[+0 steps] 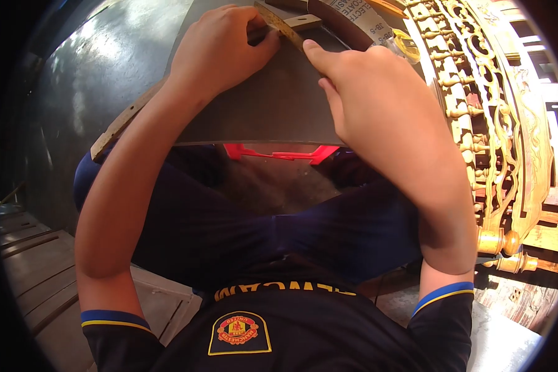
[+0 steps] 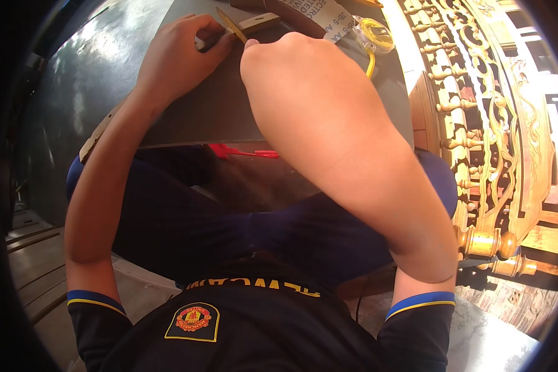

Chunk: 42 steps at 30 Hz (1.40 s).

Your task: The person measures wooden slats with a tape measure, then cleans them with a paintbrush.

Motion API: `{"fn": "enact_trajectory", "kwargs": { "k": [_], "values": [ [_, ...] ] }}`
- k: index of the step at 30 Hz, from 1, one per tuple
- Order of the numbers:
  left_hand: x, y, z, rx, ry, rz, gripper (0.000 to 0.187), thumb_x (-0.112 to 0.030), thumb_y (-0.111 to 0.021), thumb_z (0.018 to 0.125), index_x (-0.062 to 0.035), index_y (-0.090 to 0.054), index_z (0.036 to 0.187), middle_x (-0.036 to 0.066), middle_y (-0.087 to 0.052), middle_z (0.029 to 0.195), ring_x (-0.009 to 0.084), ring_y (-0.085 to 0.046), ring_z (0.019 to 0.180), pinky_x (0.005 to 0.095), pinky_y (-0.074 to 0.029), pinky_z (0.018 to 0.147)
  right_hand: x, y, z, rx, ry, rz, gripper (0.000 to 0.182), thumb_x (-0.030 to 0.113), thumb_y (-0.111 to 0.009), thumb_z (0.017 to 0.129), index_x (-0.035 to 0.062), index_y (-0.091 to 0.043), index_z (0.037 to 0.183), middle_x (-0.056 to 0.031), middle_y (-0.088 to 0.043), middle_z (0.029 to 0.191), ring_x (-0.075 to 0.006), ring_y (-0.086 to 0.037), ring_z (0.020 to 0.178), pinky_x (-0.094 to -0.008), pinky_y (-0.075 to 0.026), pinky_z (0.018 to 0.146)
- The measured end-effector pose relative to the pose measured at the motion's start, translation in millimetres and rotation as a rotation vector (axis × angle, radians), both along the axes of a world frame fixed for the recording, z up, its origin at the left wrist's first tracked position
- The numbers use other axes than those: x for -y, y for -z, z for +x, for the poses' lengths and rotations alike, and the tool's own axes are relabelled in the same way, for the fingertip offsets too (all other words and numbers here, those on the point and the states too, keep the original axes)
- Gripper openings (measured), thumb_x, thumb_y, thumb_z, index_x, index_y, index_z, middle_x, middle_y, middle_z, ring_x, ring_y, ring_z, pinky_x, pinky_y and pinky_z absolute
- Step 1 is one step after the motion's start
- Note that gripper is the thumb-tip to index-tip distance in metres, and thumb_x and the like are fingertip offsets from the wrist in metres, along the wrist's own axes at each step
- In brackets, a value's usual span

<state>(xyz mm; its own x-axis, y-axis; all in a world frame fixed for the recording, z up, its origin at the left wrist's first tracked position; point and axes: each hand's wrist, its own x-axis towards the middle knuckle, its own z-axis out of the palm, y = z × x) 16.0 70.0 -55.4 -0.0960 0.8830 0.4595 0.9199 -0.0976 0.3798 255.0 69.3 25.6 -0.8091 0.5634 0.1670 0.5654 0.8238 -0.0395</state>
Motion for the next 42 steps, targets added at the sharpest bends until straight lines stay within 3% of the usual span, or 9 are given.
{"fn": "enact_trajectory", "kwargs": {
  "k": [6, 10, 15, 18, 22, 25, 34, 38, 42],
  "values": [
    [1, -2, 0, -0.017, -0.004, 0.016, 0.034, -0.034, -0.079, 0.094, -0.0018, -0.078, 0.103, 0.017, -0.077, 0.099, 0.0368, -0.074, 0.093, 0.0448, -0.057, 0.084, 27, -37, 18, 0.153, 0.077, 0.001, 0.037, 0.008, -0.066, 0.098, 0.0028, -0.073, 0.133, -0.0243, -0.073, 0.09, -0.0441, -0.07, 0.084, -0.0519, -0.056, 0.081],
    [0, -3, 2, -0.013, -0.007, -0.013, 0.033, -0.034, -0.078, 0.095, -0.0019, -0.078, 0.103, 0.017, -0.076, 0.1, 0.0365, -0.074, 0.093, 0.045, -0.057, 0.084, -8, 11, 3, -0.081, -0.025, 0.062, 0.037, 0.007, -0.067, 0.097, 0.0024, -0.074, 0.133, -0.024, -0.073, 0.085, -0.0446, -0.069, 0.082, -0.0502, -0.053, 0.077],
    [2, -5, 4, -0.025, -0.018, -0.003, 0.033, -0.034, -0.078, 0.095, -0.0018, -0.077, 0.103, 0.017, -0.077, 0.101, 0.0359, -0.074, 0.093, 0.0458, -0.057, 0.084, 33, -33, 19, 0.065, 0.066, -0.04, 0.035, 0.008, -0.065, 0.098, 0.001, -0.074, 0.131, -0.0246, -0.071, 0.082, -0.0449, -0.064, 0.072, -0.0523, -0.052, 0.074],
    [2, 1, 1, -0.015, 0.002, 0.013, 0.034, -0.034, -0.078, 0.095, -0.0015, -0.077, 0.103, 0.016, -0.076, 0.1, 0.0359, -0.074, 0.094, 0.0455, -0.057, 0.085, 27, -18, 10, -0.013, -0.004, -0.04, 0.035, 0.008, -0.066, 0.098, -0.0001, -0.074, 0.131, -0.0247, -0.07, 0.079, -0.0448, -0.063, 0.068, -0.0522, -0.052, 0.072],
    [2, -2, 6, -0.027, -0.04, -0.01, 0.034, -0.034, -0.078, 0.094, -0.0012, -0.078, 0.104, 0.016, -0.076, 0.1, 0.0369, -0.074, 0.096, 0.0445, -0.058, 0.086, 0, 8, -4, -0.046, -0.002, 0.045, 0.036, 0.007, -0.065, 0.098, -0.0016, -0.073, 0.132, -0.0259, -0.069, 0.076, -0.0437, -0.066, 0.072, -0.0509, -0.055, 0.072],
    [9, -7, 16, -0.015, -0.007, -0.02, 0.035, -0.035, -0.077, 0.094, -0.0017, -0.078, 0.104, 0.016, -0.076, 0.101, 0.0376, -0.074, 0.096, 0.0443, -0.058, 0.086, 31, -21, 5, 0.121, 0.064, 0.008, 0.036, 0.007, -0.064, 0.098, -0.0015, -0.073, 0.132, -0.0257, -0.069, 0.078, -0.0441, -0.07, 0.079, -0.0522, -0.056, 0.076],
    [8, -5, 16, -0.046, -0.028, 0.004, 0.034, -0.036, -0.077, 0.095, -0.0031, -0.079, 0.104, 0.016, -0.075, 0.099, 0.0377, -0.074, 0.093, 0.0451, -0.057, 0.084, -12, 4, 4, -0.016, -0.04, 0.027, 0.035, 0.007, -0.064, 0.098, 0.003, -0.075, 0.131, -0.0261, -0.074, 0.092, -0.0449, -0.071, 0.085, -0.0526, -0.055, 0.08],
    [9, -7, 12, -0.026, -0.004, 0.003, 0.034, -0.036, -0.078, 0.094, -0.0035, -0.079, 0.104, 0.016, -0.075, 0.099, 0.0368, -0.074, 0.092, 0.0446, -0.057, 0.084, 28, -39, 23, 0.171, 0.05, -0.002, 0.037, 0.007, -0.066, 0.098, 0.005, -0.074, 0.134, -0.0248, -0.073, 0.089, -0.0448, -0.071, 0.085, -0.0531, -0.054, 0.081],
    [6, -8, 14, -0.022, 0.016, -0.008, 0.034, -0.035, -0.078, 0.094, -0.0029, -0.079, 0.104, 0.016, -0.075, 0.099, 0.037, -0.074, 0.092, 0.0443, -0.058, 0.084, -14, 20, 0, -0.098, -0.02, 0.031, 0.038, 0.005, -0.067, 0.096, 0.0039, -0.074, 0.134, -0.0237, -0.072, 0.082, -0.0445, -0.067, 0.075, -0.0519, -0.052, 0.073]
  ]
}}
